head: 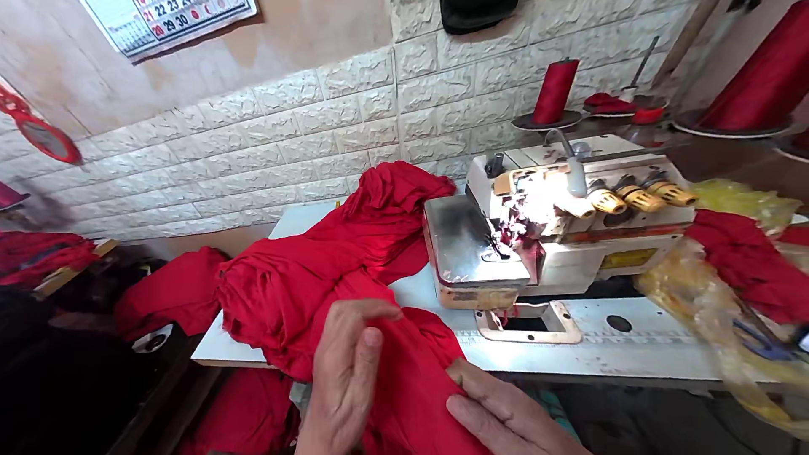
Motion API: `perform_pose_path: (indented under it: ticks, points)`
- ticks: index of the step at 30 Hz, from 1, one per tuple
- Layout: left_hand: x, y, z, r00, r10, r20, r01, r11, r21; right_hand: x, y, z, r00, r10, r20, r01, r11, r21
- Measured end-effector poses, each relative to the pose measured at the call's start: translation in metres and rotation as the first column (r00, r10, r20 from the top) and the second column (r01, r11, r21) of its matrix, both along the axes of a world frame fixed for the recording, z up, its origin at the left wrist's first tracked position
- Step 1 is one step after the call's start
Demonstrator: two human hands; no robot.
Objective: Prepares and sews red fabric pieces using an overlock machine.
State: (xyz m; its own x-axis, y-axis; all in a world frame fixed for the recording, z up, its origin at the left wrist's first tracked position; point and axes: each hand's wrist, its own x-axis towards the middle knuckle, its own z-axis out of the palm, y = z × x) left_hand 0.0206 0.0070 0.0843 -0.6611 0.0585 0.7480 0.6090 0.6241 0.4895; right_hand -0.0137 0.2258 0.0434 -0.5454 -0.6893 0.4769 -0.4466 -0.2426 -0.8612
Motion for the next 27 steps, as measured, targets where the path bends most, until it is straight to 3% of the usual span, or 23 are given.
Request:
perform_pose_path:
  ticks: [3,5,6,8,10,13,14,15,16,18,19,21,24,27]
  points:
    - [-0.011,-0.001,0.017,0.945,-0.260,0.199,0.298,0.935,-0.194,0.011,0.000,0.014,0.987,0.117,0.107,-0.107,0.990,-0.093]
    - [-0.020,-0.004,0.032,0.930,-0.286,0.230,0.339,0.909,-0.242,0.010,0.009,0.021,0.988,0.124,0.086,-0.123,0.992,-0.018]
    - [-0.023,-0.006,0.039,0.960,-0.221,0.174,0.258,0.938,-0.233,0.008,0.015,0.022,0.997,0.073,0.029,-0.074,0.996,0.049]
    - [-0.029,-0.009,0.052,0.997,0.036,-0.067,-0.048,0.982,-0.184,0.000,0.025,0.020,0.998,-0.016,-0.057,0.024,0.989,0.148]
    - [-0.045,-0.013,0.060,0.903,0.263,-0.339,-0.310,0.946,-0.091,-0.013,0.027,0.011,0.998,-0.052,-0.019,0.054,0.990,0.132]
    - [-0.096,-0.032,0.047,0.706,0.404,-0.582,-0.519,0.854,-0.037,-0.034,0.016,-0.011,0.981,-0.089,0.174,0.085,0.996,0.031]
    - [-0.115,-0.039,0.035,0.694,0.442,-0.569,-0.585,0.806,-0.087,-0.038,0.009,-0.018,0.955,-0.116,0.273,0.119,0.993,0.008]
    - [-0.131,-0.045,0.020,0.741,0.483,-0.466,-0.620,0.760,-0.198,-0.039,0.002,-0.024,0.914,-0.152,0.377,0.168,0.986,-0.012]
    - [-0.141,-0.048,0.006,0.813,0.515,-0.272,-0.582,0.737,-0.345,-0.039,-0.005,-0.029,0.869,-0.177,0.462,0.216,0.976,-0.032]
    - [-0.151,-0.051,-0.010,0.853,0.492,0.175,-0.335,0.772,-0.540,-0.037,-0.013,-0.035,0.819,-0.164,0.550,0.244,0.967,-0.075]
    - [-0.150,-0.051,-0.014,0.842,0.478,0.251,-0.265,0.771,-0.578,-0.037,-0.014,-0.035,0.819,-0.132,0.559,0.223,0.970,-0.098]
    - [-0.131,-0.042,-0.007,0.865,0.467,0.186,-0.310,0.787,-0.533,-0.038,-0.012,-0.036,0.850,-0.065,0.522,0.155,0.979,-0.132]
    - [-0.086,-0.021,0.005,0.906,0.420,0.056,-0.398,0.888,-0.232,-0.040,-0.009,-0.038,0.920,-0.047,0.390,0.104,0.987,-0.125]
    - [-0.036,0.005,0.007,0.950,0.190,0.246,-0.162,0.978,-0.128,-0.040,-0.017,-0.030,0.955,-0.105,0.278,0.140,0.984,-0.110]
